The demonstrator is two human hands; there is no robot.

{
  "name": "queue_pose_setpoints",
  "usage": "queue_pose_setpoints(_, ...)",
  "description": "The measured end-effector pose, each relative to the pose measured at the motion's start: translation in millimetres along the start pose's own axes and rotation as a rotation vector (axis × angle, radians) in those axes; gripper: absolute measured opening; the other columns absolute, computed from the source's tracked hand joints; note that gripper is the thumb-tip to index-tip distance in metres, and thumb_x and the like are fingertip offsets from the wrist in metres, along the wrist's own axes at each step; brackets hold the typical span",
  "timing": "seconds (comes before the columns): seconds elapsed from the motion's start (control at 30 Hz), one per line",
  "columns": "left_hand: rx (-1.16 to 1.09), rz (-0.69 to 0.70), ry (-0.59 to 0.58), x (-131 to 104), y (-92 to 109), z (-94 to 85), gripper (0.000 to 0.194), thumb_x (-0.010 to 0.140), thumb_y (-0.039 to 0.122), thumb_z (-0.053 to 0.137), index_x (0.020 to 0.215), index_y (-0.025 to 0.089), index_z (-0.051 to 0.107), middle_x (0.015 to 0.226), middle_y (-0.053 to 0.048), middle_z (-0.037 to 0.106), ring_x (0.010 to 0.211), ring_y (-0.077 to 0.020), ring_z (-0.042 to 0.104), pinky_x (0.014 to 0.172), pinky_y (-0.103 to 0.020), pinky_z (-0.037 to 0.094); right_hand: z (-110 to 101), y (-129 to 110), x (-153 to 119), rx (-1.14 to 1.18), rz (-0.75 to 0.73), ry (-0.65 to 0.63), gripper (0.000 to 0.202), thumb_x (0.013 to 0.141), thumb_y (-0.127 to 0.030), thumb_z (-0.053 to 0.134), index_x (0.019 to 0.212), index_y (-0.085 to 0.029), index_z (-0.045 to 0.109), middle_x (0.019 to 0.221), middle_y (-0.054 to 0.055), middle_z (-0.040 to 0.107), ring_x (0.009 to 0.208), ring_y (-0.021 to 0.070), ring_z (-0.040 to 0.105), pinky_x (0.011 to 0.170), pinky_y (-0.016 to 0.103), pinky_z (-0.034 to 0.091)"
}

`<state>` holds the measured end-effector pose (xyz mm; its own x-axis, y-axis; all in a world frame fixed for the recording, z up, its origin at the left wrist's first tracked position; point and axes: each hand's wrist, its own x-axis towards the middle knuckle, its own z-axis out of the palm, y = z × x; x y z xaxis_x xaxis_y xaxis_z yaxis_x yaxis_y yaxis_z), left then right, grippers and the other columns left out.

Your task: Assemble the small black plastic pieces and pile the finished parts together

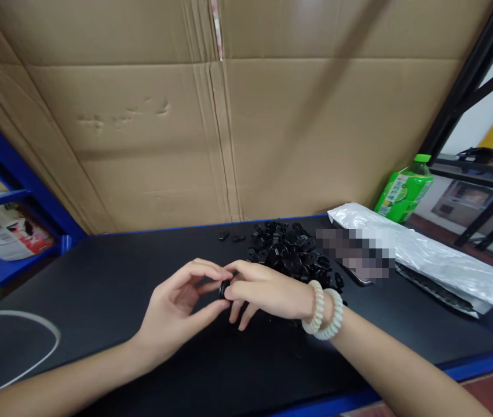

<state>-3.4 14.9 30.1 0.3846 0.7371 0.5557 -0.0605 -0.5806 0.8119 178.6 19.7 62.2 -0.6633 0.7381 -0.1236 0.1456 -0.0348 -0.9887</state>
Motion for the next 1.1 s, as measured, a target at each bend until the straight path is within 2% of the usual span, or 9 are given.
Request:
queue_pose_setpoints(0.07, 0.029, 0.009, -0.003, -4.0, 3.3, 4.7, 0.028, 0.075, 0.001, 0.066, 0.096, 0.018, 0.062, 0.095, -0.004, 0.061, 0.092, -0.0176, 0.063, 0.082, -0.032, 0.057, 0.6, 1.0, 0.9, 0.063, -0.009, -0.063, 0.029, 0.076, -0.017, 0.045, 0.105, -0.015, 0.045, 0.088, 0.003, 0.051, 0.068, 0.0120, 0.058, 0.058, 0.028, 0.050)
queue_pose_setpoints(0.17, 0.115, 0.015, -0.005, -7.0, 4.5, 7.0, 0.027, 0.073, 0.000, 0.069, 0.092, 0.018, 0.064, 0.090, -0.003, 0.062, 0.082, -0.0157, 0.064, 0.072, -0.027, 0.056, 0.8, 4.2, 2.0, 0.019, -0.029, -0.092, 0.034, 0.071, -0.011, 0.042, 0.104, -0.015, 0.046, 0.085, 0.000, 0.051, 0.058, 0.0074, 0.050, 0.055, 0.025, 0.044)
queue_pose_setpoints(0.3, 0.198, 0.062, -0.021, -5.9, 4.6, 6.6, 0.021, 0.073, 0.003, 0.070, 0.089, 0.017, 0.066, 0.087, -0.004, 0.064, 0.072, -0.0135, 0.064, 0.066, -0.025, 0.055, -0.2, 3.9, 3.1, -0.015, -0.051, -0.139, 0.024, 0.068, -0.009, 0.044, 0.092, -0.015, 0.046, 0.084, 0.000, 0.049, 0.060, 0.0071, 0.045, 0.057, 0.025, 0.040)
queue_pose_setpoints(0.5, 0.269, 0.144, -0.069, -2.1, 3.9, 3.9, 0.018, 0.075, 0.006, 0.071, 0.090, 0.017, 0.069, 0.088, -0.006, 0.066, 0.074, -0.0146, 0.066, 0.066, -0.024, 0.055, 1.8, 4.9, 4.1, -0.031, -0.053, -0.132, 0.014, 0.069, -0.011, 0.044, 0.082, -0.017, 0.043, 0.081, -0.001, 0.048, 0.062, 0.0084, 0.048, 0.061, 0.026, 0.042)
queue_pose_setpoints(0.73, 0.321, 0.168, -0.157, 0.0, 1.8, 1.5, 0.025, 0.075, 0.002, 0.068, 0.093, 0.018, 0.070, 0.092, -0.005, 0.068, 0.076, -0.0145, 0.067, 0.066, -0.022, 0.056, 4.4, 13.8, 11.8, 0.106, -0.005, -0.164, 0.022, 0.064, -0.006, 0.043, 0.082, -0.018, 0.042, 0.078, -0.003, 0.049, 0.062, 0.0071, 0.053, 0.061, 0.024, 0.048)
queue_pose_setpoints(0.93, 0.293, 0.167, -0.128, -1.6, 0.6, 5.8, 0.024, 0.073, 0.002, 0.068, 0.090, 0.019, 0.071, 0.089, -0.005, 0.070, 0.073, -0.0156, 0.067, 0.061, -0.022, 0.057, 7.9, 18.0, 9.6, 0.232, 0.023, -0.164, 0.029, 0.066, -0.003, 0.044, 0.090, -0.018, 0.041, 0.081, -0.004, 0.050, 0.070, 0.0075, 0.057, 0.067, 0.025, 0.051)
queue_pose_setpoints(1.1, 0.280, 0.178, -0.082, -5.0, -1.6, 9.1, 0.023, 0.071, 0.002, 0.067, 0.086, 0.019, 0.072, 0.082, -0.004, 0.068, 0.063, -0.0135, 0.064, 0.054, -0.022, 0.055, 12.6, 23.0, 8.5, 0.264, 0.021, -0.151, 0.028, 0.066, 0.000, 0.041, 0.086, -0.018, 0.040, 0.082, -0.004, 0.047, 0.067, 0.0070, 0.057, 0.061, 0.023, 0.052)
